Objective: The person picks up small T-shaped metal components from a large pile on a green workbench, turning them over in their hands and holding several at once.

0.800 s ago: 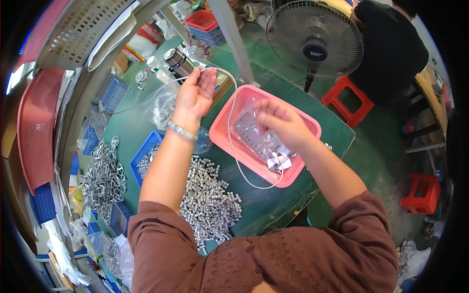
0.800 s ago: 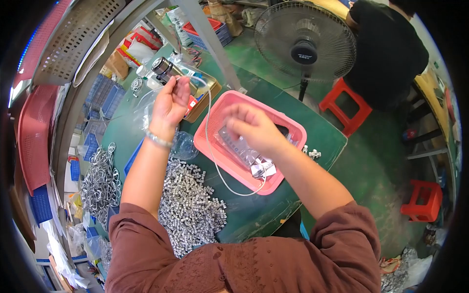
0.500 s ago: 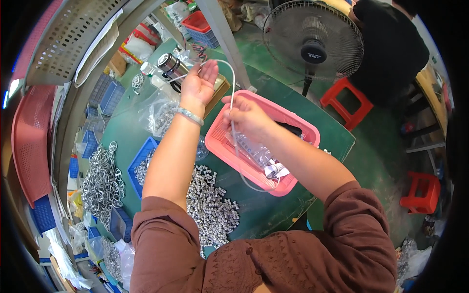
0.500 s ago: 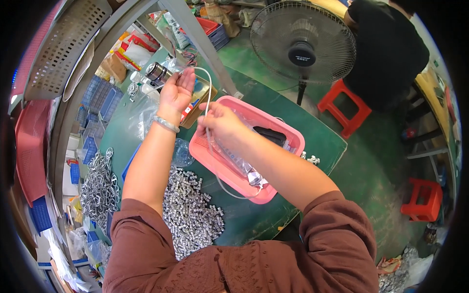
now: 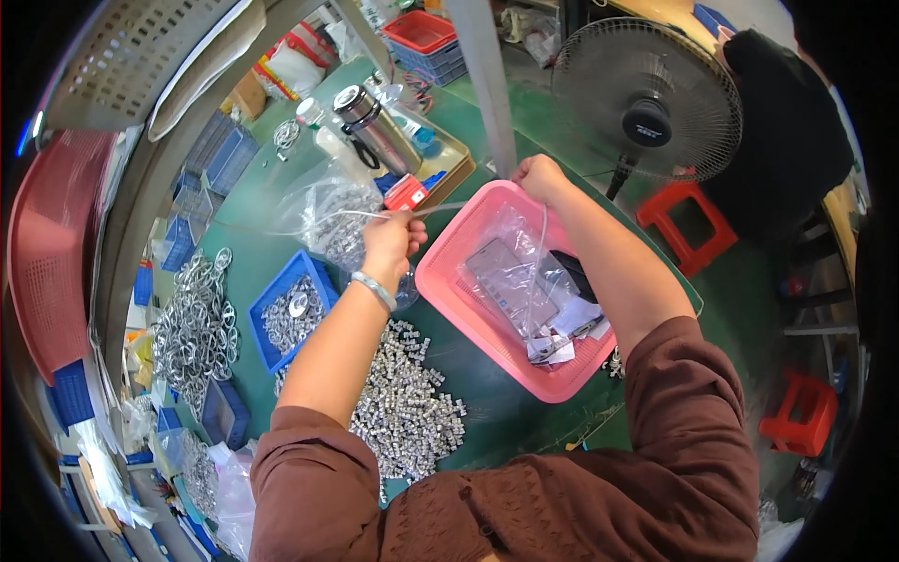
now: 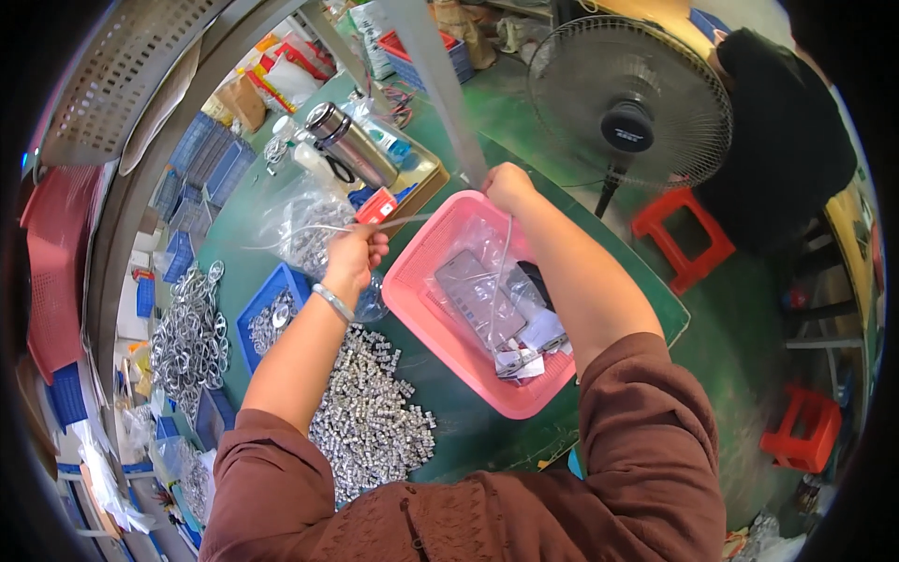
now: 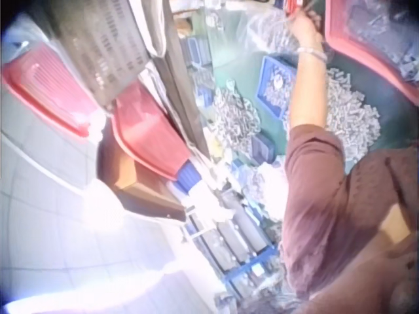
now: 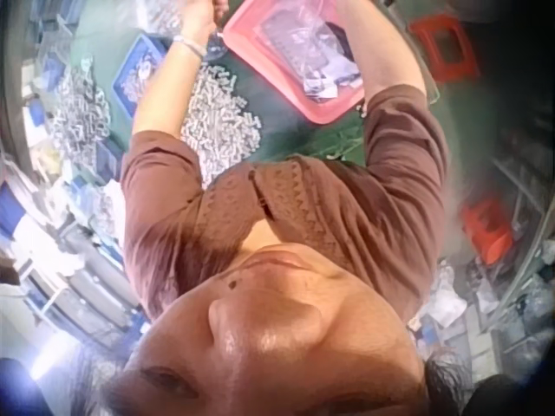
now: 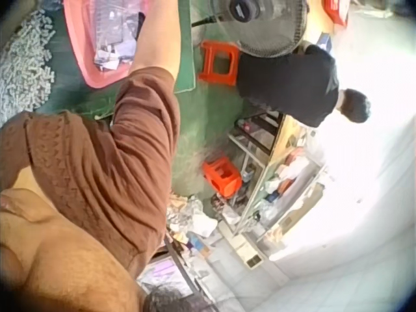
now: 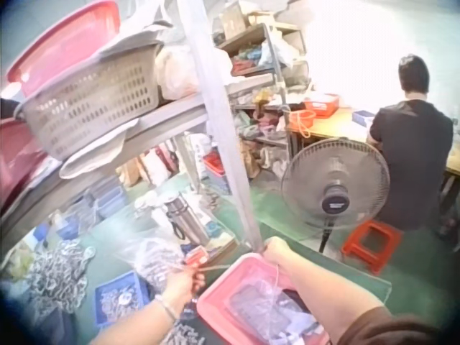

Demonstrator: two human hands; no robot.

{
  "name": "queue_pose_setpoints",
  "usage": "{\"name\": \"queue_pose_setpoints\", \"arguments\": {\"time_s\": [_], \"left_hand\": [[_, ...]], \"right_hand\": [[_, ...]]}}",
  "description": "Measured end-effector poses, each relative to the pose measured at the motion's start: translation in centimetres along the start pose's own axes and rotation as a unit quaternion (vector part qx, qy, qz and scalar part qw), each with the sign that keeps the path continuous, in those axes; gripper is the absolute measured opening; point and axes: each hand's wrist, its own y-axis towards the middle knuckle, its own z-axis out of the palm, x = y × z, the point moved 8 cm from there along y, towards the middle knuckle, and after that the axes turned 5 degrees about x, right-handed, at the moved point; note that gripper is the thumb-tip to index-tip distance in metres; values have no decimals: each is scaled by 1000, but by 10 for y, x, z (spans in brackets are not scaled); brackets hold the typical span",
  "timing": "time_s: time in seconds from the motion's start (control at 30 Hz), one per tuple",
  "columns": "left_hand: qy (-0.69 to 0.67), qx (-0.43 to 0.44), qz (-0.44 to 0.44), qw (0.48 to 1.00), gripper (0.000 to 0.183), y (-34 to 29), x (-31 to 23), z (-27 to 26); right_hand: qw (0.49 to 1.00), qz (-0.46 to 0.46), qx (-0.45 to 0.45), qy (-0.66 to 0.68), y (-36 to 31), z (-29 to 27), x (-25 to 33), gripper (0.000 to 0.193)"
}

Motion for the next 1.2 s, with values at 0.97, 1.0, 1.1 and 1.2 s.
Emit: {"name": "queue_pose_setpoints", "arguments": {"time_s": [0.97,1.0,1.1,1.2], "left_hand": [[168,-357,138,908,11,-422,153,-338],[196,-363,140,900,11,-434,166,-339],[241,-384,154,878,13,-464,206,-344],[324,-401,143,845,20,-486,241,-344]], "right_hand": [[894,-429,75,-109,-239,147,186,17],[880,-453,93,-108,-257,160,188,15],[843,-511,125,-110,-302,193,187,15],[807,-549,162,-147,-342,224,174,15]]}}
